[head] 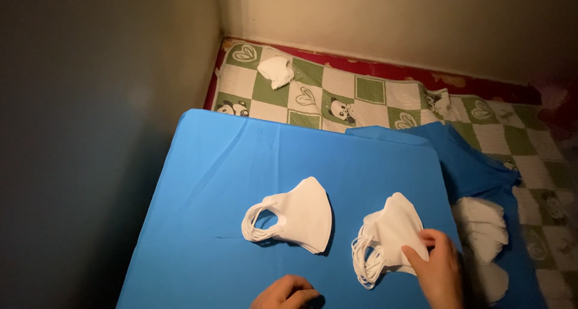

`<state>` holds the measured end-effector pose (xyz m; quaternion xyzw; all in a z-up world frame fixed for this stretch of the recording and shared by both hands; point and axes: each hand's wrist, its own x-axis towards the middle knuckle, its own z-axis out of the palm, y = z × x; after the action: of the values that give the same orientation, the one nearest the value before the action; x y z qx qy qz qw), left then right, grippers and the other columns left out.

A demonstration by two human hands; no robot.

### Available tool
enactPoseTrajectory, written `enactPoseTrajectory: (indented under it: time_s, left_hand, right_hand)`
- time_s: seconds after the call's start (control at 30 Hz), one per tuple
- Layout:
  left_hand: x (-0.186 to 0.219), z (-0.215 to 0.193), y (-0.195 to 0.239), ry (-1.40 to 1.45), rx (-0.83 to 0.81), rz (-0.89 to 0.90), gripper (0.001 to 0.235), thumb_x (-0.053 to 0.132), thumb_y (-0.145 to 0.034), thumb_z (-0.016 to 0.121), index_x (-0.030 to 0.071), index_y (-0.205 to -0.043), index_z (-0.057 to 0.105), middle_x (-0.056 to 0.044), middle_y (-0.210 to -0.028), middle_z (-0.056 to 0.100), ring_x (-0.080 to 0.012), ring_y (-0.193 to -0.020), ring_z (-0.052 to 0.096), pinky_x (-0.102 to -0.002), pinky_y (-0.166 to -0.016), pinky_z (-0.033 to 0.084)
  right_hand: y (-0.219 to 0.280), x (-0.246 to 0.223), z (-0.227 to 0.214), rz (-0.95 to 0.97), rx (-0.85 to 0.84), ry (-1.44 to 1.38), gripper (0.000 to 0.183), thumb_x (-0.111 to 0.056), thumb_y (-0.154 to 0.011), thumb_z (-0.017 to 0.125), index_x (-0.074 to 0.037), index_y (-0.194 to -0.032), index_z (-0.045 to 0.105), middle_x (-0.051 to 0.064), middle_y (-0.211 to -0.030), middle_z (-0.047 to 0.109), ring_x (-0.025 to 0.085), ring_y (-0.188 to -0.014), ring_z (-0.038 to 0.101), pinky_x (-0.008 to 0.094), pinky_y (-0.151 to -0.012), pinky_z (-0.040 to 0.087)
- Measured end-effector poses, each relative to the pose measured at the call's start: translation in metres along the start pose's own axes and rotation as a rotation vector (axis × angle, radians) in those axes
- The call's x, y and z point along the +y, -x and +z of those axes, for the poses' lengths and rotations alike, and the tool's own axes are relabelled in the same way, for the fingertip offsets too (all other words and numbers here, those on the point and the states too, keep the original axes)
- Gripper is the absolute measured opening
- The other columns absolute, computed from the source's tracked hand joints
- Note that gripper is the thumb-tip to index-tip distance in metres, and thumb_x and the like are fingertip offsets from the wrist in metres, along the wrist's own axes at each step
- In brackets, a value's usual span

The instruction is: Sorting and stacking white fabric masks on a blue table

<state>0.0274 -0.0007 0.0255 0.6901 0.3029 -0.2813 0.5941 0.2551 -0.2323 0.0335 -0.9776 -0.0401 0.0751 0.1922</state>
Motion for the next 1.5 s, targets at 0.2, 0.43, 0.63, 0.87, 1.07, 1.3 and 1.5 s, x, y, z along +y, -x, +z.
enactPoseTrajectory:
  time_s: [0.2,0.43,0.63,0.87,1.07,1.3,1.5]
  left_hand:
    - [0.006,-0.004,-0.001,0.002,-0.077,-0.07,0.038,0.054,-0.1,0.058,0.023,-0.12,0.067,0.004,-0.127,0.069,-0.0075,-0.125,0.063,-0.024,-0.112,0.047]
    - [-0.04,0.011,-0.018,-0.167,0.07,0.344,0.025,0.039,-0.099,0.063,0.022,-0.115,0.072,0.002,-0.118,0.066,-0.0094,-0.116,0.064,-0.024,-0.103,0.05]
    - [-0.007,-0.008,0.026,-0.015,0.49,0.905,0.009,0.01,-0.085,0.076,0.013,-0.093,0.08,-0.003,-0.095,0.071,-0.0137,-0.089,0.072,-0.026,-0.08,0.059]
    - [0.047,-0.054,0.06,0.028,0.411,0.987,0.09,0.041,-0.083,0.076,0.008,-0.155,0.033,-0.022,-0.164,0.027,-0.0426,-0.154,0.023,-0.064,-0.118,0.021]
    - [0.049,-0.083,0.06,0.487,0.336,0.533,0.035,0.012,-0.085,0.08,0.007,-0.119,0.082,-0.004,-0.083,0.072,-0.0123,-0.075,0.062,-0.023,-0.074,0.053]
    - [0.048,-0.107,0.045,0.734,0.508,0.505,0.024,0.004,-0.089,0.073,-0.003,-0.11,0.082,-0.012,-0.082,0.076,-0.0153,-0.071,0.064,-0.027,-0.068,0.055]
    - [0.042,-0.105,0.027,0.125,0.926,0.712,0.014,0.008,-0.086,0.074,0.008,-0.1,0.079,0.003,-0.084,0.068,-0.0068,-0.062,0.059,-0.021,-0.057,0.052]
  right_hand:
    - [0.012,-0.004,-0.01,-0.048,-0.031,-0.352,0.081,0.009,-0.08,0.071,-0.003,-0.155,0.043,0.023,-0.094,0.066,0.031,-0.073,0.067,0.039,-0.063,0.057]
    - [0.035,0.001,-0.035,-0.132,0.147,-0.288,0.049,0.003,-0.086,0.073,-0.001,-0.135,0.07,0.016,-0.087,0.077,0.02,-0.061,0.061,0.03,-0.057,0.048]
    - [0.057,0.001,-0.048,-0.141,0.059,-0.562,0.05,0.014,-0.081,0.07,0.01,-0.13,0.068,0.031,-0.092,0.079,0.026,-0.06,0.065,0.032,-0.056,0.049]
    - [0.068,-0.005,-0.021,-0.162,-0.176,-0.768,0.056,0.009,-0.073,0.071,0.013,-0.128,0.065,0.037,-0.11,0.082,0.038,-0.091,0.087,0.043,-0.077,0.072]
    - [0.074,-0.064,-0.012,-0.091,-0.384,-1.048,0.075,0.015,-0.081,0.062,-0.007,-0.152,0.052,0.017,-0.063,0.055,0.019,-0.041,0.038,0.031,-0.034,0.028]
    - [0.082,-0.118,0.022,-0.245,-0.371,-1.056,0.071,0.012,-0.086,0.057,-0.004,-0.154,0.045,0.011,-0.068,0.059,0.009,-0.047,0.038,0.023,-0.04,0.023]
    - [0.078,-0.128,0.047,-0.518,-0.1,-0.627,0.057,-0.001,-0.089,0.065,-0.006,-0.145,0.056,-0.002,-0.066,0.053,0.008,-0.054,0.044,0.021,-0.052,0.039]
